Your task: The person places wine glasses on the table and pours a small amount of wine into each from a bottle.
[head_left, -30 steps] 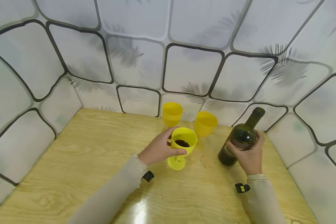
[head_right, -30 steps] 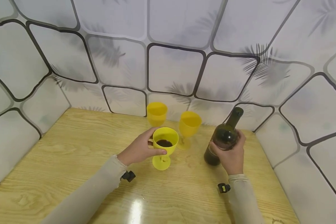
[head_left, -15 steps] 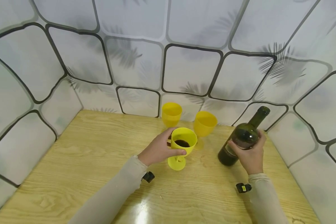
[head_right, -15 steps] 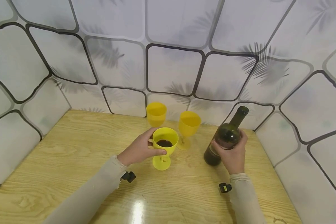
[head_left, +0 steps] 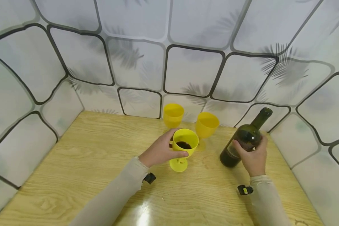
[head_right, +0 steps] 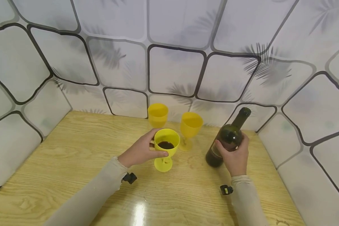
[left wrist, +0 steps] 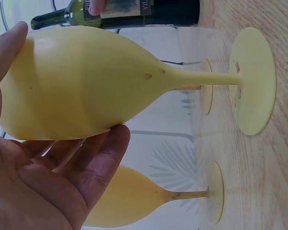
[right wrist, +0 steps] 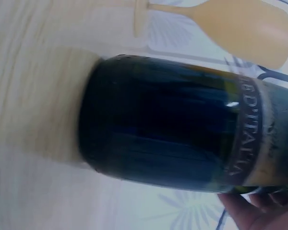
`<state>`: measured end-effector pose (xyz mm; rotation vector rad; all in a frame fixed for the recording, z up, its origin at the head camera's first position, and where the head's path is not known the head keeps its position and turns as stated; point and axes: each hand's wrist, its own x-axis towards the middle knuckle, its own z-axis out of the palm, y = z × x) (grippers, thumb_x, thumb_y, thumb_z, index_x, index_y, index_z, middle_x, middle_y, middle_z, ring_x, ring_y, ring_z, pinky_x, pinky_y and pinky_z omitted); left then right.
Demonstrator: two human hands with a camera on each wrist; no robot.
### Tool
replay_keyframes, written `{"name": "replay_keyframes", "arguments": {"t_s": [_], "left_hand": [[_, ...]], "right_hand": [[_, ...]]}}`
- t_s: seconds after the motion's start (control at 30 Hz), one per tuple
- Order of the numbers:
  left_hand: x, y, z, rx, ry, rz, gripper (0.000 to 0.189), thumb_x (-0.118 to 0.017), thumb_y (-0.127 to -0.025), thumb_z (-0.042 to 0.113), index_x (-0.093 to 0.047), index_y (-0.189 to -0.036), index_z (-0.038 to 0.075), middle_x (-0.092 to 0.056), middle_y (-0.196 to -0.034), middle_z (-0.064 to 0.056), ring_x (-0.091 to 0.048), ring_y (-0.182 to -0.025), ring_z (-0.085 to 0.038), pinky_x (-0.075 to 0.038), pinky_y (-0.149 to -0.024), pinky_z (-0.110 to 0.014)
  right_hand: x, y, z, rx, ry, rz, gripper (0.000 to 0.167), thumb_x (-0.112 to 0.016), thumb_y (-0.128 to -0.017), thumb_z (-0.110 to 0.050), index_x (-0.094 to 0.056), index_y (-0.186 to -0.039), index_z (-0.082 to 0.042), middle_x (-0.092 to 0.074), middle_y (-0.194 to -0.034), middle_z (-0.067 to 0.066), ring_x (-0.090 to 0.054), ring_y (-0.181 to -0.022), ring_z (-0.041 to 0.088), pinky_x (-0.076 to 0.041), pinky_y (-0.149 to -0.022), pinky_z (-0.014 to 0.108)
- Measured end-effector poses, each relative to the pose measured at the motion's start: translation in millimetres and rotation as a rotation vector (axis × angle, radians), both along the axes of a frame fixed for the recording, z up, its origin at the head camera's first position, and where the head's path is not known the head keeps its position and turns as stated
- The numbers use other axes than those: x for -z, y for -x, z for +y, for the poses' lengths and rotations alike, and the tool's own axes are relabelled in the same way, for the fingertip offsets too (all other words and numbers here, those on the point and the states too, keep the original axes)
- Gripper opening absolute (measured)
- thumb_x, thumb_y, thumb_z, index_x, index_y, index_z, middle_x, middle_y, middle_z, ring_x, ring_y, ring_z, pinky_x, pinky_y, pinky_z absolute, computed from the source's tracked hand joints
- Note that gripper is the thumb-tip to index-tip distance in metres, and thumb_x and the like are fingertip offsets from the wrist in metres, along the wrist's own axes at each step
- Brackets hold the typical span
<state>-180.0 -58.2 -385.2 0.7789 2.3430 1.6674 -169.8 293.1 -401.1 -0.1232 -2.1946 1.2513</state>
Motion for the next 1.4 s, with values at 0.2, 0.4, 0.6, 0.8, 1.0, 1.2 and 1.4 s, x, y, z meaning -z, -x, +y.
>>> {"name": "replay_keyframes", "arguments": {"t_s": [0.2, 0.4, 0.6, 0.8, 1.0, 1.2, 1.4], "left_hand": [[-0.4, -1.6, 1.0, 0.006, 0.012, 0.013, 0.080, -0.086, -0.085, 0.044, -0.042, -0.150, 0.033, -0.057, -0.135, 0.008, -0.061, -0.120, -0.026, -0.056, -0.095, -0.038], [0.9, -2.0, 3.4, -0.030, 0.023, 0.050, 0.088, -0.089, -0.082, 0.041, -0.039, -0.153, 0.031, -0.055, -0.137, 0.007, -0.060, -0.120, -0.024, -0.054, -0.096, -0.039], [2.4, -4.2, 8.4, -0.066, 0.024, 0.062, 0.084, -0.089, -0.081, 0.044, -0.042, -0.149, 0.029, -0.058, -0.134, 0.005, -0.060, -0.117, -0.026, -0.053, -0.095, -0.042], [3.4, -5.5, 8.7, -0.064, 0.015, 0.072, 0.080, -0.088, -0.083, 0.044, -0.043, -0.148, 0.034, -0.058, -0.133, 0.007, -0.060, -0.115, -0.020, -0.053, -0.095, -0.041], [2.8, -3.8, 0.1, -0.091, 0.050, 0.074, 0.082, -0.086, -0.085, 0.045, -0.040, -0.151, 0.029, -0.058, -0.133, 0.006, -0.061, -0.113, -0.016, -0.053, -0.098, -0.040], [2.7, 1.9, -15.7, -0.146, 0.052, 0.082, 0.082, -0.085, -0.086, 0.045, -0.040, -0.151, 0.024, -0.056, -0.134, 0.006, -0.061, -0.114, -0.018, -0.056, -0.094, -0.040], [3.3, 9.8, -37.5, -0.199, 0.030, 0.087, 0.083, -0.085, -0.087, 0.041, -0.037, -0.154, 0.024, -0.054, -0.136, 0.005, -0.060, -0.118, -0.025, -0.056, -0.093, -0.043]], "right_hand": [[-7.2, -6.8, -1.1, 0.036, -0.094, -0.075, 0.080, -0.090, -0.082, -0.021, -0.044, -0.146, -0.009, -0.064, -0.129, 0.006, -0.053, -0.107, -0.003, -0.045, -0.086, 0.017], [-14.2, -8.9, -1.8, 0.002, -0.135, -0.144, 0.081, -0.087, -0.085, -0.027, -0.042, -0.151, -0.014, -0.066, -0.128, 0.009, -0.055, -0.102, -0.005, -0.043, -0.083, 0.015], [-15.2, -7.6, -1.4, -0.028, -0.135, -0.182, 0.084, -0.086, -0.087, -0.031, -0.038, -0.154, -0.018, -0.064, -0.131, 0.009, -0.061, -0.112, 0.015, -0.043, -0.084, 0.017], [-13.1, -6.0, -1.0, -0.070, -0.104, -0.167, 0.088, -0.084, -0.089, -0.027, -0.031, -0.157, -0.016, -0.060, -0.137, 0.016, -0.058, -0.123, 0.030, -0.046, -0.098, 0.040], [-10.4, -6.8, -1.8, -0.103, -0.077, -0.147, 0.087, -0.081, -0.091, -0.022, -0.025, -0.156, -0.010, -0.056, -0.137, 0.025, -0.054, -0.125, 0.039, -0.040, -0.106, 0.058], [-9.1, -5.3, -0.7, -0.114, -0.080, -0.146, 0.086, -0.080, -0.091, -0.021, -0.024, -0.156, -0.008, -0.055, -0.137, 0.027, -0.052, -0.126, 0.041, -0.037, -0.108, 0.059], [-8.2, -6.0, -0.4, -0.107, -0.075, -0.146, 0.087, -0.081, -0.091, -0.023, -0.025, -0.155, -0.008, -0.054, -0.138, 0.026, -0.052, -0.127, 0.041, -0.037, -0.110, 0.060]]}}
